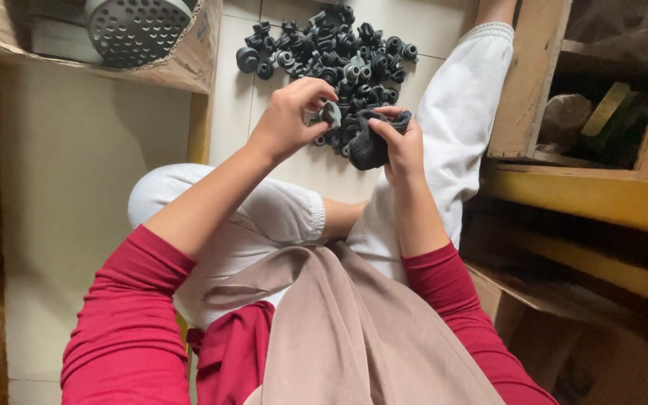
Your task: The person sits on the floor and repeatedly picks up small black plastic components from a pile. They connect the parts together by hand, forming a larger cluster, and continue adding more pieces to the assembly.
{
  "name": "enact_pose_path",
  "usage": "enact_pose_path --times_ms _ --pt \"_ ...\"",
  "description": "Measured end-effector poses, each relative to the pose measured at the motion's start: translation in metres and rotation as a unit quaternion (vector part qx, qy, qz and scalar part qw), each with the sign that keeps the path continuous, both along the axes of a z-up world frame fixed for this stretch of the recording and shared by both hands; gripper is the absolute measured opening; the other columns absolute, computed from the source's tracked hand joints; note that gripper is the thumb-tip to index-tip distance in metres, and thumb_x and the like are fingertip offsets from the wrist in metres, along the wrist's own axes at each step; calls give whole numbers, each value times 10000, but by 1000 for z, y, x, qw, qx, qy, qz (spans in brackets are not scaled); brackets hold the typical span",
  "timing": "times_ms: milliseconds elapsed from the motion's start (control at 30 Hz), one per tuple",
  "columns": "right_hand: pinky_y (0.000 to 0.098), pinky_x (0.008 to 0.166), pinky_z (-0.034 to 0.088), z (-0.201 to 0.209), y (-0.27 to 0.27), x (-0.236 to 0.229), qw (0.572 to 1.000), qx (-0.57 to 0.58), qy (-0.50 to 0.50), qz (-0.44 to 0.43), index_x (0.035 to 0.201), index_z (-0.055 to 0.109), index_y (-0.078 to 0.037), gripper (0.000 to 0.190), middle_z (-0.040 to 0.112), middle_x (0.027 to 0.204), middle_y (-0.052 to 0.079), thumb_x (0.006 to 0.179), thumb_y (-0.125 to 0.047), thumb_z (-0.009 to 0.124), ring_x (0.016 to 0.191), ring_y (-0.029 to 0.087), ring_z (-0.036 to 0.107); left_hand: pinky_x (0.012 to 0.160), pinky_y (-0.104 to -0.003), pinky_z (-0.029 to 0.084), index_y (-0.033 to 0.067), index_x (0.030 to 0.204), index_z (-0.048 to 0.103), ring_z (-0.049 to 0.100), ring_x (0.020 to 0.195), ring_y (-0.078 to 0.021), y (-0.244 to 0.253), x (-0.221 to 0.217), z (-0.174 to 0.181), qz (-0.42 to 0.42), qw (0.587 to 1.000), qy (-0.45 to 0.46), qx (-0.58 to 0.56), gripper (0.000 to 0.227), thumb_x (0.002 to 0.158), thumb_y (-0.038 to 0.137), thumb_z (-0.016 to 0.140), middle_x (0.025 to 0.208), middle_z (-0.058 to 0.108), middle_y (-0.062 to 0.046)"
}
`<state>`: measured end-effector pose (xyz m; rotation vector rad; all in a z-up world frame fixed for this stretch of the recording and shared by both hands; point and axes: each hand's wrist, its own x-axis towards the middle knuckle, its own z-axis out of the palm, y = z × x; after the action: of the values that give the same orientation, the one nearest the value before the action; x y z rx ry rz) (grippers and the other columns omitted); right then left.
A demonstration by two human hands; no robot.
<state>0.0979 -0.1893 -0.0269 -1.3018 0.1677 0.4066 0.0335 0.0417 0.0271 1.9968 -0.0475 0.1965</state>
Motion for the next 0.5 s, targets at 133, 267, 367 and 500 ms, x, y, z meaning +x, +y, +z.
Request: enact_pose_path --times_ms 133,267,367,500 --pt "368 757 668 31 19 -11 999 42 7 18 1088 722 -2 363 676 864 112 776 -75 891 812 218 731 866 -270 617 129 1184 689 734 901 -179 9 -9 -14 41 997 5 -58 520 711 2 861 1060 702 -28" --pt "367 868 630 31 32 -8 997 40 -34 50 1053 717 12 300 669 925 123 793 -34 860 913 212 714 847 -269 628 143 1187 687 717 886 -190 -2 -2 -22 77 997 -9 -20 545 706 -53 850 1006 694 -29" --pt "324 927 575 39 41 -19 992 1 -91 89 1002 744 -13 226 700 985 125 805 -38 852 980 178 687 854 -293 628 133 1163 674 723 890 -207 -8 -11 -12 86 996 -5 -15 506 727 -60 843 985 713 -46" --pt "289 917 556 44 47 -22 990 -17 -103 94 1012 746 -17 227 727 969 119 812 -58 846 946 146 678 894 -301 606 156 1092 675 738 935 -164 -3 -13 1 78 997 16 -23 432 742 11 881 974 759 -2"
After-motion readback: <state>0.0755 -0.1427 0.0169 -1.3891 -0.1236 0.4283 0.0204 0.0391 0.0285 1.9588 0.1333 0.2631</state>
